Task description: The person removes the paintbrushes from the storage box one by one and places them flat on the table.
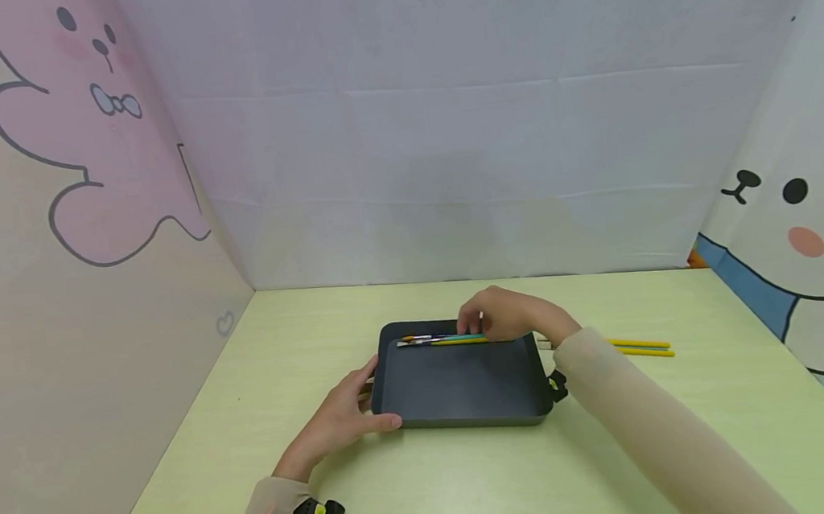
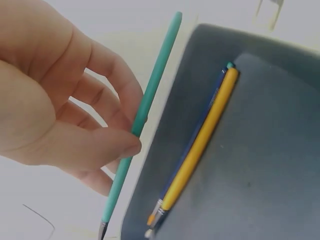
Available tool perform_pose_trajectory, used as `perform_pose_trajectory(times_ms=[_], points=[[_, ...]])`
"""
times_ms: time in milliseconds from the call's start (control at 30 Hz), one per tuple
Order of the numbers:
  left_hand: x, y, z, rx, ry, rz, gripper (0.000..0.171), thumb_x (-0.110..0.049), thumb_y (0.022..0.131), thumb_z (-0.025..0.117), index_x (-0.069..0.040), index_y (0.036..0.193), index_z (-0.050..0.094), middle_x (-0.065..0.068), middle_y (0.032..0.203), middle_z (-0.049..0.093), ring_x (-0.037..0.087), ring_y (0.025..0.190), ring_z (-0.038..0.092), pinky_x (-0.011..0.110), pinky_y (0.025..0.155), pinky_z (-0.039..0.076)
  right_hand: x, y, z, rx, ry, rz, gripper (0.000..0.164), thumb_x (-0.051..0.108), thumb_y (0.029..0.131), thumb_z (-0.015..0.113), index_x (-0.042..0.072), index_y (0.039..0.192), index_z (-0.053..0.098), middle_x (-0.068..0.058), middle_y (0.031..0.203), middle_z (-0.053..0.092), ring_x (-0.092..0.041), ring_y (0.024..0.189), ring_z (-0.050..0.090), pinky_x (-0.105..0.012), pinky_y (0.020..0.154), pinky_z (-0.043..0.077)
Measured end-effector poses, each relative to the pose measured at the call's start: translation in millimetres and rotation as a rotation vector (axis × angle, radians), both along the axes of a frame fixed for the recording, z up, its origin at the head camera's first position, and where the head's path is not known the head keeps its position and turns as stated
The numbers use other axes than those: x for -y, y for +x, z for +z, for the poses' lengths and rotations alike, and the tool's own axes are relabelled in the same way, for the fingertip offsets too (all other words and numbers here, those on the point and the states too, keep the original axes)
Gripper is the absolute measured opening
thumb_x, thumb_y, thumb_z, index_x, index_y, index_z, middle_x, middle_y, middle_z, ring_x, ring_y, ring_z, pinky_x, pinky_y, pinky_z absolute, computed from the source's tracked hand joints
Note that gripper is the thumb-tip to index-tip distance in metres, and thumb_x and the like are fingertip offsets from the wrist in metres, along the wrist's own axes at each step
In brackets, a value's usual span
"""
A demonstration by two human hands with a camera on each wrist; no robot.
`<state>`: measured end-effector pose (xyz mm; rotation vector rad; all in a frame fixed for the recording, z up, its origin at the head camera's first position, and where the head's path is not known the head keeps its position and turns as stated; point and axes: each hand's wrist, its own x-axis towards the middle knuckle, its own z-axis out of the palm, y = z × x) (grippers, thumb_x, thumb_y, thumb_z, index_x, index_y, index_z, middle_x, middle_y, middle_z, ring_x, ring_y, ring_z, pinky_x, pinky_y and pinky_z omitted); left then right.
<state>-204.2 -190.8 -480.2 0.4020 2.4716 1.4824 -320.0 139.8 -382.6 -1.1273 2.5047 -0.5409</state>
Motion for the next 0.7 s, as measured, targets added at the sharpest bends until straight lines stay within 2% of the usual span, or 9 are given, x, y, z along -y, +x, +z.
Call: perform_pose_trajectory(times_ms=[267, 467, 700], points=[[0, 0.1, 0.5, 0.005, -0.009, 0.011, 0.116, -0.031, 0.082, 0.096, -0.014, 0.171, 0.024, 0.016, 0.167, 0.038, 0.038, 0.143, 0.052, 0.05, 0.116, 0.05, -23, 7.2, 5.3, -0.024, -0.017, -0.048, 0.044, -0.019, 0.091, 0.058, 0.009, 0.12, 0.076, -0.011, 0.11, 0.072, -0.015, 0.088, 0.065, -0.031, 0.08, 0.059], [-1, -0.6, 0.3, 0.008, -0.02, 0.021, 0.117, -0.032, 0.081, 0.096, -0.013, 0.171, 0.024, 0.016, 0.167, 0.039, 0.038, 0.144, 0.052, 0.049, 0.116, 0.05, -44, 17.1, 7.7, -0.087, -0.033, -0.082, 0.043, -0.02, 0.09, 0.059, 0.009, 0.117, 0.077, -0.009, 0.107, 0.072, -0.016, 0.09, 0.064, -0.032, 0.081, 0.059], [-1, -0.3, 0.6, 0.013, -0.016, 0.018, 0.117, -0.032, 0.082, 0.096, -0.013, 0.171, 0.022, 0.017, 0.167, 0.037, 0.039, 0.145, 0.051, 0.049, 0.117, 0.049, -68, 31.3, 11.3, -0.156, -0.048, -0.139, 0.045, -0.023, 0.087, 0.058, 0.008, 0.112, 0.078, -0.006, 0.103, 0.072, -0.024, 0.093, 0.066, -0.036, 0.082, 0.059]])
